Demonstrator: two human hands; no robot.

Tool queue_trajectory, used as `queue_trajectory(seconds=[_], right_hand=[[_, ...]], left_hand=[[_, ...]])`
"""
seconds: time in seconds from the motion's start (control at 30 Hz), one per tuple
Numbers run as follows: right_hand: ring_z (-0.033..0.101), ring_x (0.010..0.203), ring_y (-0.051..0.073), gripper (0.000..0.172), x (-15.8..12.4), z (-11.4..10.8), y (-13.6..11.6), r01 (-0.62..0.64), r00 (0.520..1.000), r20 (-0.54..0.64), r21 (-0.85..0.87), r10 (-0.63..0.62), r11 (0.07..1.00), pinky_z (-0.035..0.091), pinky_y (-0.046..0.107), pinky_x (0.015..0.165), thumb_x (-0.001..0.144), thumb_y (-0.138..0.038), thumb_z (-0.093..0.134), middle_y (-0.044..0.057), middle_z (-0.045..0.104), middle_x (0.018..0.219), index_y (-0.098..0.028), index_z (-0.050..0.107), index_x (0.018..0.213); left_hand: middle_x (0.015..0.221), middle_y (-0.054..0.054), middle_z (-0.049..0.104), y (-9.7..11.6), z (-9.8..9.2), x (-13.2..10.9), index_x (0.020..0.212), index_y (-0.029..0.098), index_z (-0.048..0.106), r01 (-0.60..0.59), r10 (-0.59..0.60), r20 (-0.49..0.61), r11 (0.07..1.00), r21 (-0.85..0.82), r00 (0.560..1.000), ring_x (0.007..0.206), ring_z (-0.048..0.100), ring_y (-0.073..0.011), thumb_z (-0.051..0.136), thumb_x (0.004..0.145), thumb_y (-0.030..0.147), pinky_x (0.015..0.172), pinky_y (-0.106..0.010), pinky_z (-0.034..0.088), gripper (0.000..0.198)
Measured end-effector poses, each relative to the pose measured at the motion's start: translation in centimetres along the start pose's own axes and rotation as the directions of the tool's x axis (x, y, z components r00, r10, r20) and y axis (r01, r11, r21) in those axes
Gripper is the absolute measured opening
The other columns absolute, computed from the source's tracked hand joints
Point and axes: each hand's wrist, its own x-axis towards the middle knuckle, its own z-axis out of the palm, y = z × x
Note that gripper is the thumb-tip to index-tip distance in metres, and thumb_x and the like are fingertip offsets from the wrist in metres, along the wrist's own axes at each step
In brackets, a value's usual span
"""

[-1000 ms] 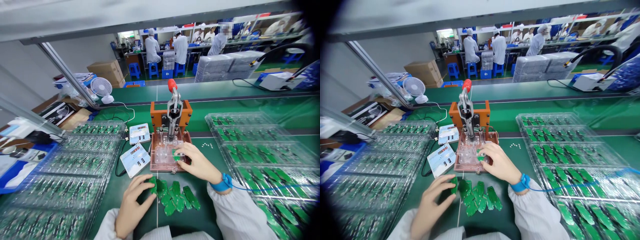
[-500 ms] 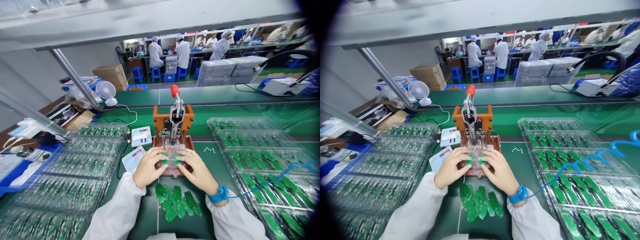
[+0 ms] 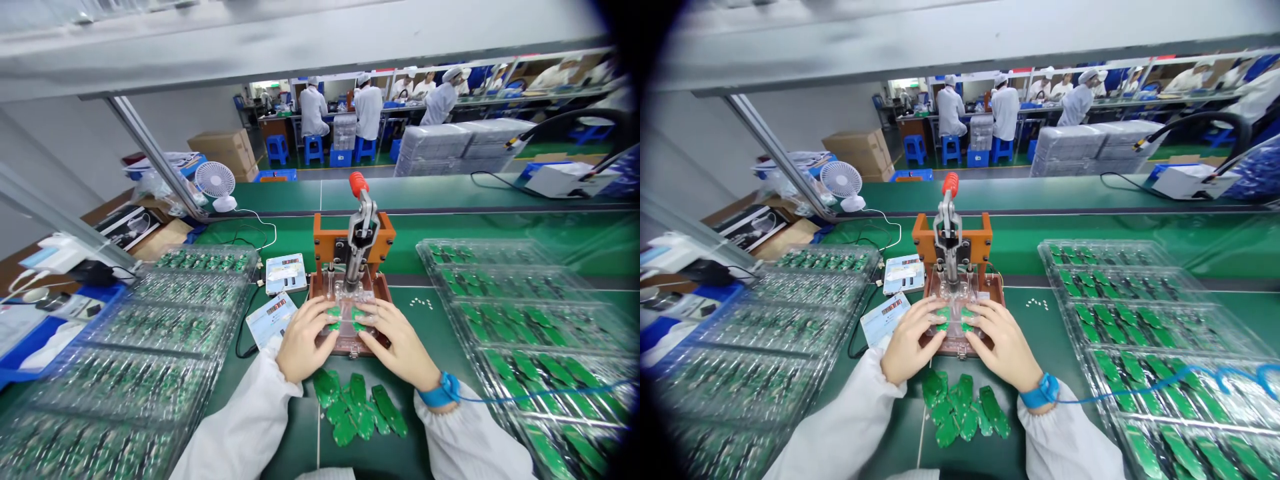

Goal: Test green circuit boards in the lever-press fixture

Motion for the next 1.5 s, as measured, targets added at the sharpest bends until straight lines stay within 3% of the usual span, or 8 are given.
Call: queue_trajectory(seconds=[0.3, 0.43, 0.53, 0.73, 0.9, 1.07, 1.17, 1.5], right_hand=[[0.057, 0.123, 0.030, 0.021, 0.7, -1.5, -1.0, -0.076, 0.983, -0.168, 0.014, 0.078, 0.997, 0.047, 0.052, 0.106, 0.102, -0.028, 0.056, 0.008, 0.064, 0.129, -0.025, 0.069, 0.118], [0.063, 0.108, 0.026, 0.015, 3.8, -4.2, -3.4, -0.172, 0.811, -0.544, 0.128, 0.214, 0.977, 0.052, 0.045, 0.098, 0.101, -0.023, 0.058, 0.007, 0.067, 0.114, -0.024, 0.068, 0.111], [0.066, 0.103, 0.023, 0.014, 7.9, -6.5, -5.3, -0.039, 0.697, -0.687, 0.249, 0.205, 0.968, 0.056, 0.039, 0.091, 0.096, -0.024, 0.067, 0.005, 0.068, 0.109, -0.024, 0.069, 0.109], [0.061, 0.120, 0.023, 0.042, 18.2, -9.0, -4.0, 0.035, 0.881, -0.463, 0.274, 0.099, 0.961, 0.049, 0.045, 0.109, 0.100, -0.055, 0.059, 0.006, 0.068, 0.121, -0.023, 0.062, 0.127], [0.068, 0.078, 0.015, 0.064, 23.4, -9.8, -3.8, -0.063, 0.969, -0.172, 0.524, 0.178, 0.849, 0.059, 0.027, 0.072, 0.099, -0.071, 0.049, 0.005, 0.070, 0.090, -0.012, 0.071, 0.109], [0.067, 0.080, 0.011, 0.030, 19.3, -10.8, -10.3, 0.236, 0.870, -0.483, 0.235, -0.097, 0.943, 0.059, 0.025, 0.071, 0.109, -0.039, 0.051, -0.001, 0.070, 0.109, -0.026, 0.064, 0.133], [0.069, 0.095, 0.017, 0.038, 14.5, -9.9, -13.0, 0.275, 0.828, -0.506, -0.004, -0.239, 0.961, 0.061, 0.033, 0.088, 0.108, -0.022, 0.052, 0.001, 0.068, 0.124, -0.030, 0.055, 0.145], [0.063, 0.122, 0.023, 0.051, 8.7, -6.6, -12.3, 0.334, 0.836, -0.450, -0.033, -0.313, 0.942, 0.053, 0.040, 0.112, 0.094, 0.004, 0.059, 0.003, 0.066, 0.128, -0.021, 0.062, 0.138]], left_hand=[[0.135, -0.012, 0.063, 0.4, 0.5, -0.8, 0.107, 0.018, 0.067, -0.001, 0.005, -0.084, 0.999, 0.054, 0.996, 0.135, 0.049, -0.0325, 0.059, 0.095, 0.021, 0.108, -0.055, 0.047, 0.015], [0.122, -0.014, 0.065, 1.8, 0.7, -1.3, 0.103, 0.019, 0.068, -0.052, 0.058, -0.244, 0.998, 0.030, 0.968, 0.118, 0.059, -0.0295, 0.058, 0.093, 0.022, 0.097, -0.049, 0.052, 0.014], [0.100, -0.011, 0.069, 2.6, 0.7, -1.6, 0.100, 0.018, 0.068, -0.134, 0.117, -0.213, 0.989, -0.064, 0.970, 0.094, 0.065, -0.0231, 0.058, 0.092, 0.022, 0.083, -0.039, 0.054, 0.013], [0.068, -0.004, 0.064, 2.9, 1.3, -2.1, 0.077, 0.018, 0.061, -0.304, 0.290, -0.145, 0.949, -0.085, 0.946, 0.063, 0.055, -0.0178, 0.055, 0.092, 0.021, 0.059, -0.033, 0.041, 0.016], [0.074, -0.006, 0.066, 2.5, 3.2, -3.1, 0.083, 0.019, 0.064, -0.363, 0.374, 0.084, 0.924, -0.123, 0.924, 0.070, 0.059, -0.0203, 0.049, 0.095, 0.032, 0.063, -0.036, 0.043, 0.023], [0.073, -0.006, 0.065, 2.0, 4.3, -3.5, 0.081, 0.019, 0.063, -0.346, 0.364, 0.121, 0.926, -0.150, 0.923, 0.070, 0.058, -0.0201, 0.048, 0.095, 0.035, 0.063, -0.036, 0.042, 0.026], [0.074, -0.005, 0.065, 1.9, 4.3, -3.5, 0.084, 0.019, 0.062, -0.351, 0.370, 0.143, 0.926, -0.143, 0.918, 0.071, 0.059, -0.0202, 0.051, 0.094, 0.035, 0.065, -0.035, 0.043, 0.022], [0.075, -0.003, 0.065, 1.4, 5.1, -3.6, 0.085, 0.019, 0.064, -0.403, 0.416, 0.172, 0.909, -0.103, 0.893, 0.070, 0.058, -0.0186, 0.054, 0.093, 0.038, 0.063, -0.035, 0.041, 0.022]])
